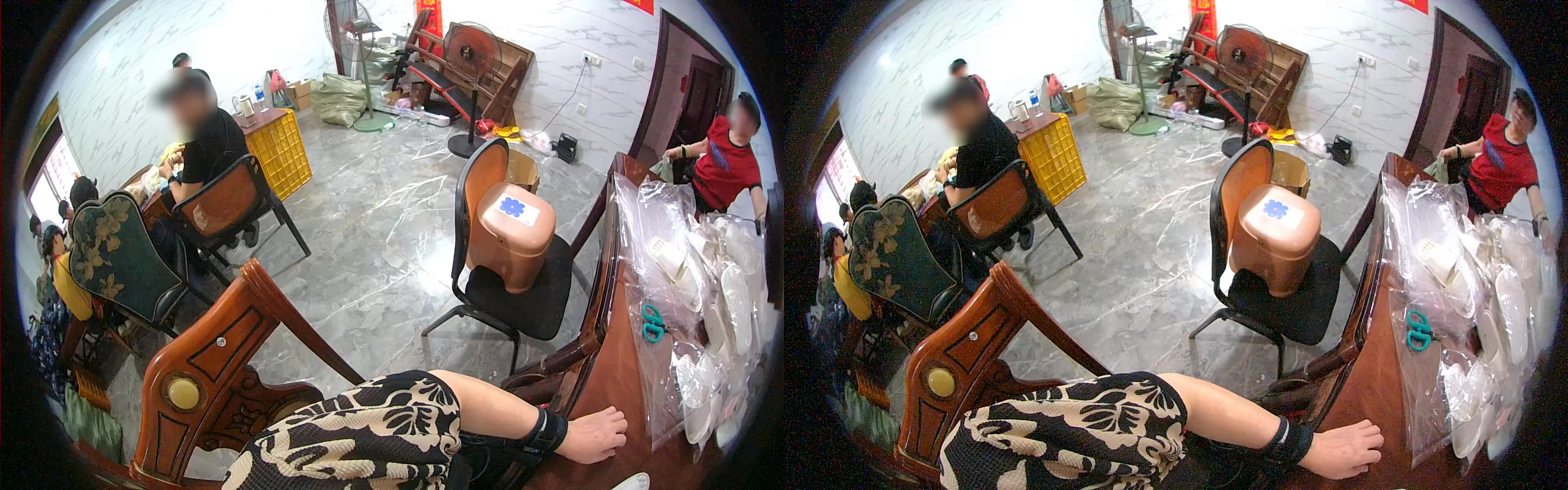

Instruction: Applying size stickers to slippers and putting them into plastic bags for packaging.

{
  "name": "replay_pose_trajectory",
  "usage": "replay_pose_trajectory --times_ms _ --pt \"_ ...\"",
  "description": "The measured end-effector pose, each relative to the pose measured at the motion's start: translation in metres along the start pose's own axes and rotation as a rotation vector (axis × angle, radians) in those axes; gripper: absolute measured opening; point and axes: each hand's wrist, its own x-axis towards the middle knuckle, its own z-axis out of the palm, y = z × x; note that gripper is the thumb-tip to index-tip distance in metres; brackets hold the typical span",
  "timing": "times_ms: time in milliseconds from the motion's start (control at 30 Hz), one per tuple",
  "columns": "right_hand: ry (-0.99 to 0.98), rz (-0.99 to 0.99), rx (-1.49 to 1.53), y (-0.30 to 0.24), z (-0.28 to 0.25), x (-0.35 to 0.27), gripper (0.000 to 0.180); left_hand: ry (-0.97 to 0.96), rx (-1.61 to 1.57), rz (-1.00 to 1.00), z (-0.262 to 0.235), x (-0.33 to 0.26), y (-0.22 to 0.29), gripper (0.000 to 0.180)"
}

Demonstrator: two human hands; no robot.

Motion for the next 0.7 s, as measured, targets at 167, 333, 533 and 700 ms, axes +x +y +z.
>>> replay_pose_trajectory --times_ms 167,333,533,700 --pt "-0.017 0.001 -0.003 0.009 -0.010 -0.005 0.052 -0.009 0.000 -0.001 0.000 0.000 0.000 0.017" --pt "-0.035 0.005 -0.011 0.016 -0.025 -0.010 0.053 0.059 0.035 0.018 0.002 0.001 0.001 0.017" --pt "-0.059 0.006 -0.015 0.028 -0.041 -0.016 0.054 0.049 0.012 0.011 0.005 0.000 -0.001 0.017" --pt "-0.072 0.013 -0.015 0.040 -0.054 -0.022 0.055 0.051 0.014 0.006 0.003 0.001 0.001 0.017"
